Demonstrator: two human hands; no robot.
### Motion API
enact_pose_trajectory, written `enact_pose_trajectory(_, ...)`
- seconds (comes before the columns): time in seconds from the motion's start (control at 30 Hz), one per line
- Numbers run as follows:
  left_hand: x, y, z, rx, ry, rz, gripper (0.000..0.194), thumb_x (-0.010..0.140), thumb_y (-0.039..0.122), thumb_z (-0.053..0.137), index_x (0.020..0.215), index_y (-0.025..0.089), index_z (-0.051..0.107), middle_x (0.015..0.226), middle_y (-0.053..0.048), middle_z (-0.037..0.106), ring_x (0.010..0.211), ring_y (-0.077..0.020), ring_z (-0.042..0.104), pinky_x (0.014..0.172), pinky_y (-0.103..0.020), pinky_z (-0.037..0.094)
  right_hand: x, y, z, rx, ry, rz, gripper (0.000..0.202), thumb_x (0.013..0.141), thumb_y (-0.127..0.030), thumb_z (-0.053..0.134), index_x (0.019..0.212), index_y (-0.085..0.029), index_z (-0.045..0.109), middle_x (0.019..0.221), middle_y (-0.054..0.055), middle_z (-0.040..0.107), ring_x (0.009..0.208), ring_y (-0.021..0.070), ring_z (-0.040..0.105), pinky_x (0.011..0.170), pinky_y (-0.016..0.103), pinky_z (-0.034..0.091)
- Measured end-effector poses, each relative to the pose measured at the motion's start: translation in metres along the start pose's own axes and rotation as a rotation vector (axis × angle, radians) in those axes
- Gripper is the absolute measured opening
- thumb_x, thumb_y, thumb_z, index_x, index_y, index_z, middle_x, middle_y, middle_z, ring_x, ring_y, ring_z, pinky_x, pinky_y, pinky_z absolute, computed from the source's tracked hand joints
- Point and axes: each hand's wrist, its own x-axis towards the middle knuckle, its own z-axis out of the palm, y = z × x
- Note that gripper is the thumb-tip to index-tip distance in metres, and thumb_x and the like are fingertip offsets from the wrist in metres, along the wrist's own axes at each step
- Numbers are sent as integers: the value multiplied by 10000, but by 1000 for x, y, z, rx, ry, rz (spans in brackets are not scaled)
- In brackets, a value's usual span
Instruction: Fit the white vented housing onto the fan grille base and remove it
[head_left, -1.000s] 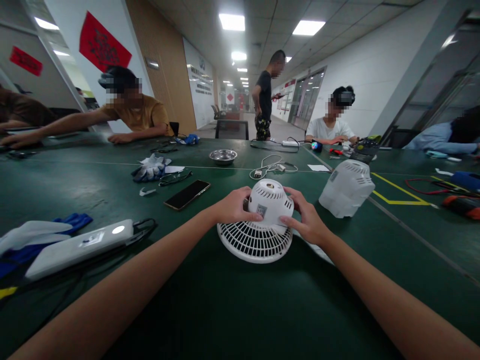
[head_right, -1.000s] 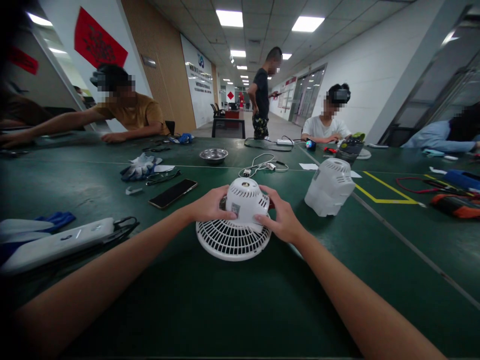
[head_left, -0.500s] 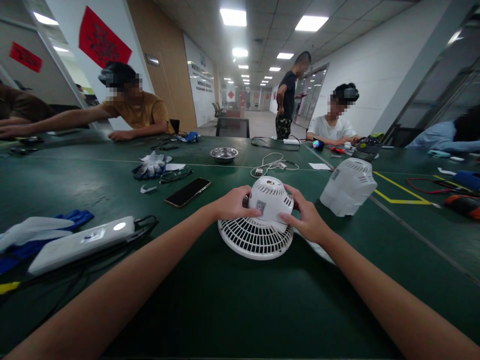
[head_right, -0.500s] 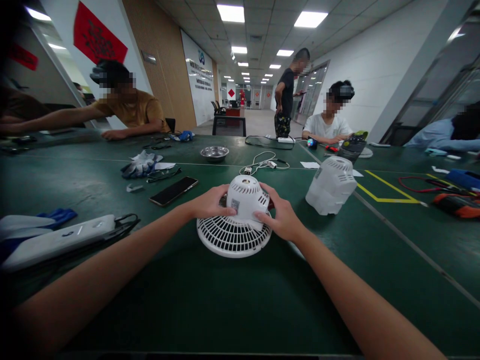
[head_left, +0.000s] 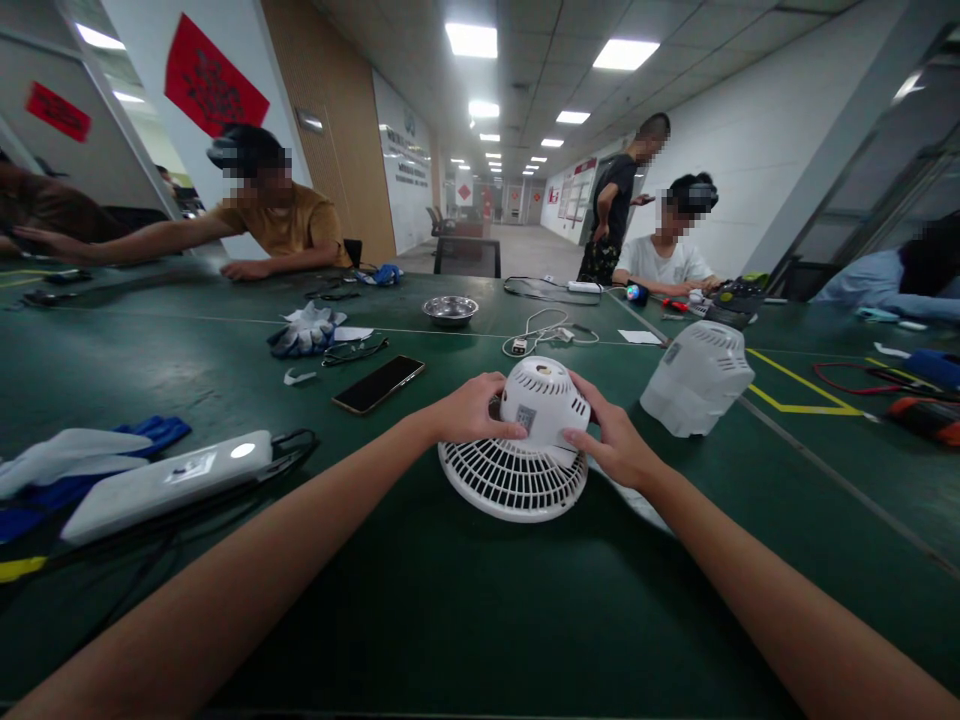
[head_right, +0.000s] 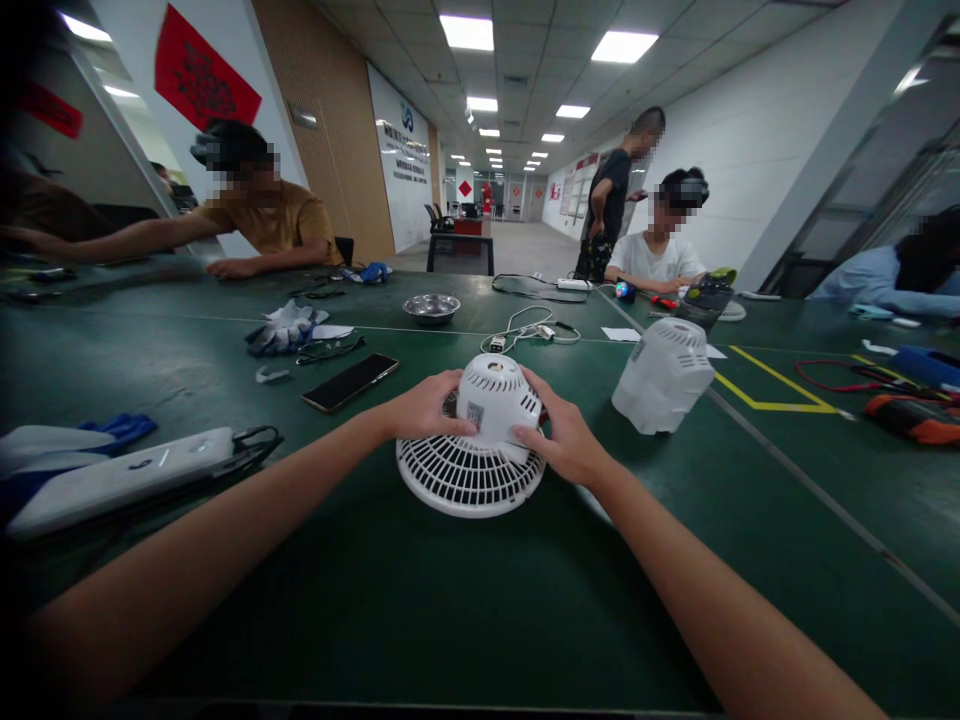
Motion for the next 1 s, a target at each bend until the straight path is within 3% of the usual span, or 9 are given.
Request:
enact_pose_trajectory(0.2,0,0,3,26,29,29,673,763,650,722,1237,178,648,1253,-158,627,1122,-342,593,918,-487,488,2,-5,6,-34,33,50,959,819,-475,770,1608,-281,262,1428,147,610,1196,377,652,1005,608,537)
enact_pose_trajectory(0.4,-1,0,3,36,44,1,702,762,654,715,1251,155,641,1233,-157,639,1066,-321,610,879,-461,495,2,-6,9,-35,71,45,915,828,-440,761,1598,-278,293,1348,132,665,1135,364,682,962,598,567)
enact_pose_trajectory(0.77,-1,-3,1,-2,18,0,650,756,647,733,1204,181,673,1268,-145,626,1110,-327,606,913,-480,508,5,-3,4,87,18,71,918,826,-443,775,1600,-297,304,1353,112,670,1120,343,699,952,561,582)
enact_pose_trajectory(1.0,-2,-1,3,32,30,32,673,778,660,709,1240,174,655,1280,-161,619,1151,-346,588,976,-511,475,5,-1,5,39,54,72,940,795,-493,795,1591,-284,341,1334,120,676,1097,352,699,941,580,578)
